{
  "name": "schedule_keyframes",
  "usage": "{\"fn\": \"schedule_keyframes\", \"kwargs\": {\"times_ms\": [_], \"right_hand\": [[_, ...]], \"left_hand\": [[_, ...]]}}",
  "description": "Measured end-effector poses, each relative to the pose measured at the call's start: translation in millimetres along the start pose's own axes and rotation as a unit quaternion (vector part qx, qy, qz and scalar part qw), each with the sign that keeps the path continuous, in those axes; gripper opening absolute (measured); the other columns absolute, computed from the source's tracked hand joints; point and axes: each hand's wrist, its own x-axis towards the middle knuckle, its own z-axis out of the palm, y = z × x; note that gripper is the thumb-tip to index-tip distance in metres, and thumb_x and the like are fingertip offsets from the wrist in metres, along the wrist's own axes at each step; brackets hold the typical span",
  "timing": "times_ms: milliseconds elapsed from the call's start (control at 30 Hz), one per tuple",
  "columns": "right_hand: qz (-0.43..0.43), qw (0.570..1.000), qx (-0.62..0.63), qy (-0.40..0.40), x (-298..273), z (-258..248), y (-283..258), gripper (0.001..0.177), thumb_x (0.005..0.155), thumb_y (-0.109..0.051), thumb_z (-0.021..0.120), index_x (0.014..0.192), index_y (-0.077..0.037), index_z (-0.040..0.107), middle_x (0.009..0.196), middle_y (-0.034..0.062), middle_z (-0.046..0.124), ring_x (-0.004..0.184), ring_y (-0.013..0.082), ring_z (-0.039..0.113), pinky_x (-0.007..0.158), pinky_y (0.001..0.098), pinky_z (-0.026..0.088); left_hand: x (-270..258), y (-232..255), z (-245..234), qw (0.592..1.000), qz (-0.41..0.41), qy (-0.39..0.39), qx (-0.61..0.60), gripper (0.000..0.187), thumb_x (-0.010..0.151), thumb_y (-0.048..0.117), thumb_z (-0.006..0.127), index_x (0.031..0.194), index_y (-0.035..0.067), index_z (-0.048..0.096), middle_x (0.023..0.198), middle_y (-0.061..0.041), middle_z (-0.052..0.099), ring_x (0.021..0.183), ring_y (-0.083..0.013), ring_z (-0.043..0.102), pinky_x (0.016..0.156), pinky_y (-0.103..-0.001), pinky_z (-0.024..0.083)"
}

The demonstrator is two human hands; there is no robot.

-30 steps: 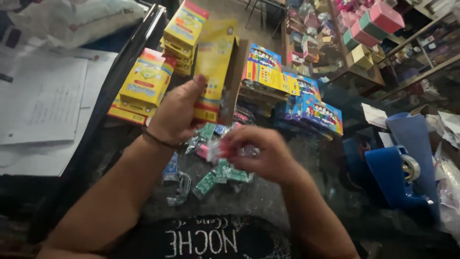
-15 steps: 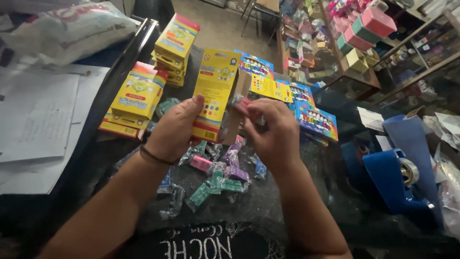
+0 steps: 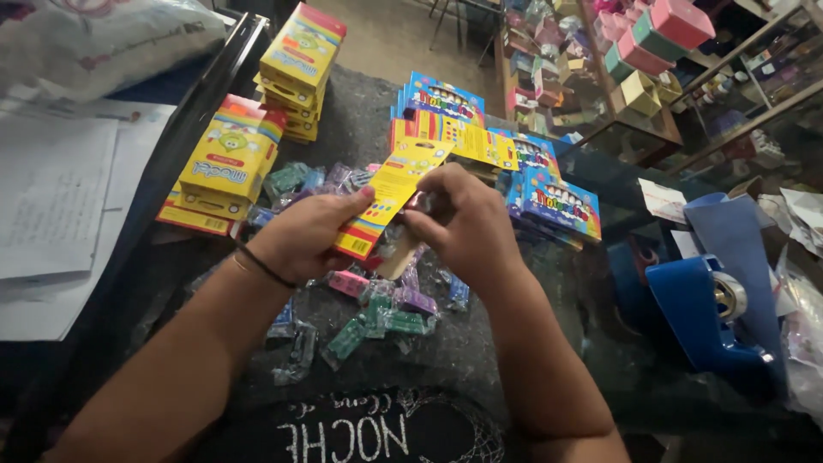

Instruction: The person repeatedly picks small plastic-wrapped items from a pile on the table and places them into yellow cardboard boxes. They handle the items one at a time, orienting them before insertion, and stack completed boxes to the side.

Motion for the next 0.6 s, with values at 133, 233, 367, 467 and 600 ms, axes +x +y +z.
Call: {"fn": "schedule_keyframes", "kwargs": {"times_ms": [133, 233, 367, 467, 600], "right_hand": [[0.018, 0.999, 0.016, -0.025, 2.9, -4.7, -8.0, 0.022, 0.082, -0.019, 0.083, 0.099, -0.012, 0.07, 0.086, 0.0151, 0.071, 0.085, 0.0417, 0.071, 0.08, 0.0487, 0.054], [0.041, 0.995, 0.045, -0.081, 5.8, -10.5, -10.6, 0.025, 0.085, -0.017, 0.079, 0.107, -0.011, 0.07, 0.089, 0.0166, 0.073, 0.087, 0.0418, 0.073, 0.079, 0.0474, 0.056], [0.067, 0.992, 0.053, -0.098, 9.3, -8.0, -7.9, 0.029, 0.085, -0.014, 0.079, 0.111, -0.009, 0.067, 0.09, 0.0174, 0.073, 0.086, 0.0402, 0.072, 0.078, 0.0497, 0.056], [0.065, 0.993, 0.043, -0.094, 8.6, 1.6, 0.2, 0.033, 0.081, -0.013, 0.08, 0.11, -0.012, 0.064, 0.093, 0.0174, 0.074, 0.093, 0.0431, 0.072, 0.08, 0.0511, 0.056], [0.03, 0.993, 0.055, -0.097, 11.8, 5.2, -3.6, 0.037, 0.081, -0.009, 0.08, 0.114, -0.011, 0.063, 0.092, 0.0161, 0.075, 0.089, 0.0382, 0.074, 0.075, 0.047, 0.059]], "left_hand": [[4.7, -1.0, -8.1, 1.0, -0.02, -0.003, -0.006, 0.045, 0.103, 0.043, 0.059, 0.093, -0.001, 0.056, 0.065, -0.018, 0.062, 0.041, -0.0257, 0.064, 0.025, -0.024, 0.04], [6.7, -0.1, -12.4, 1.0, -0.01, -0.009, -0.006, 0.045, 0.102, 0.041, 0.062, 0.091, -0.002, 0.055, 0.062, -0.015, 0.061, 0.041, -0.0244, 0.064, 0.025, -0.024, 0.039], [11.1, -2.2, -13.2, 0.999, -0.001, -0.048, 0.01, 0.039, 0.098, 0.034, 0.068, 0.096, -0.003, 0.058, 0.067, -0.019, 0.066, 0.045, -0.0256, 0.068, 0.027, -0.026, 0.045], [6.9, 0.9, -6.5, 0.998, 0.003, -0.067, 0.001, 0.037, 0.097, 0.029, 0.069, 0.098, -0.005, 0.057, 0.069, -0.021, 0.068, 0.048, -0.0265, 0.07, 0.029, -0.028, 0.05], [1.6, 6.9, -3.7, 0.999, -0.008, -0.04, -0.033, 0.031, 0.097, 0.024, 0.069, 0.099, -0.005, 0.058, 0.081, -0.023, 0.072, 0.065, -0.0352, 0.075, 0.053, -0.043, 0.061]]}}
